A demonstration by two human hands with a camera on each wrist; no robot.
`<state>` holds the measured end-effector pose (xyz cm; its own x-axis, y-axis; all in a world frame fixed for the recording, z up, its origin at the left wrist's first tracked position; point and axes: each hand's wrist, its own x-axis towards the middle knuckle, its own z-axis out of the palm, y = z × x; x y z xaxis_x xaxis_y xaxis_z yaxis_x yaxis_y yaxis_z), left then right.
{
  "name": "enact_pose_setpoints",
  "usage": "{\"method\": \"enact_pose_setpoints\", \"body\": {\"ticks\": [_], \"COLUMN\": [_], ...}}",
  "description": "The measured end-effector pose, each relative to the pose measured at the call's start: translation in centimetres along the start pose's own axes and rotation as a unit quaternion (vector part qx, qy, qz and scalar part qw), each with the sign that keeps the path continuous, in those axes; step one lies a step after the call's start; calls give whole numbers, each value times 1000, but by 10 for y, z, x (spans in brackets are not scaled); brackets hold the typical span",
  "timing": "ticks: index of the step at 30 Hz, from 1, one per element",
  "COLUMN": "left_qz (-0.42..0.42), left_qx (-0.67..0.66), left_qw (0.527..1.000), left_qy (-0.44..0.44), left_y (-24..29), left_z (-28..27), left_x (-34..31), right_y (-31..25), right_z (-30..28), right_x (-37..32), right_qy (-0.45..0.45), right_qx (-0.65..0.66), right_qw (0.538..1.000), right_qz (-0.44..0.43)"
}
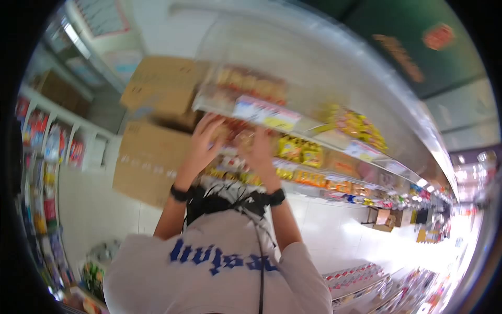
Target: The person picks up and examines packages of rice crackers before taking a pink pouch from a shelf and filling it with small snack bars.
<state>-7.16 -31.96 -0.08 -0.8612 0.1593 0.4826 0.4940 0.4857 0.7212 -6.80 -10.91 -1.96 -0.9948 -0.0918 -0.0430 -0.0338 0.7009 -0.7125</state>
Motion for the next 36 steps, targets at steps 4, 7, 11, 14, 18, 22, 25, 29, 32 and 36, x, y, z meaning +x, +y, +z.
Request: {"method": "enact_pose_setpoints", "body": {"ticks": [4,7,11,14,18,22,25,29,32,36], "left_qz": [-24,-21,-33,-32,-17,-3,-15,-25,-34,-16], "left_qx": [-34,-73,-113,-108,-118,-75,-82,-94,-88,-96], "left_qw": [999,997,992,990,989,991,989,986,983,979], "left_qy": [-7,-20,-49,-84,-93,-115,-125,-133,-160,-177], "left_y": [12,20,48,65,77,130,169,209,248,290], "left_z": [-6,-10,-14,-9,14,32,54,98,128,164], "left_x": [0,3,8,3,-8,-15,-34,-67,-95,-117], "right_y": [-9,-18,-38,-32,-32,-26,-41,-60,-76,-52], "right_z": [-15,-28,-61,-84,-117,-166,-225,-278,-301,-318], "right_x": [-30,-52,-84,-116,-165,-224,-285,-371,-423,-476], "right_qy": [81,129,124,115,147,177,214,249,273,251], "right_qx": [120,175,145,141,189,224,249,394,491,533], "right_qw": [984,969,974,978,968,953,922,805,721,681], "right_qz": [-102,-117,-122,-102,-68,-105,-207,-367,-406,-435]}}
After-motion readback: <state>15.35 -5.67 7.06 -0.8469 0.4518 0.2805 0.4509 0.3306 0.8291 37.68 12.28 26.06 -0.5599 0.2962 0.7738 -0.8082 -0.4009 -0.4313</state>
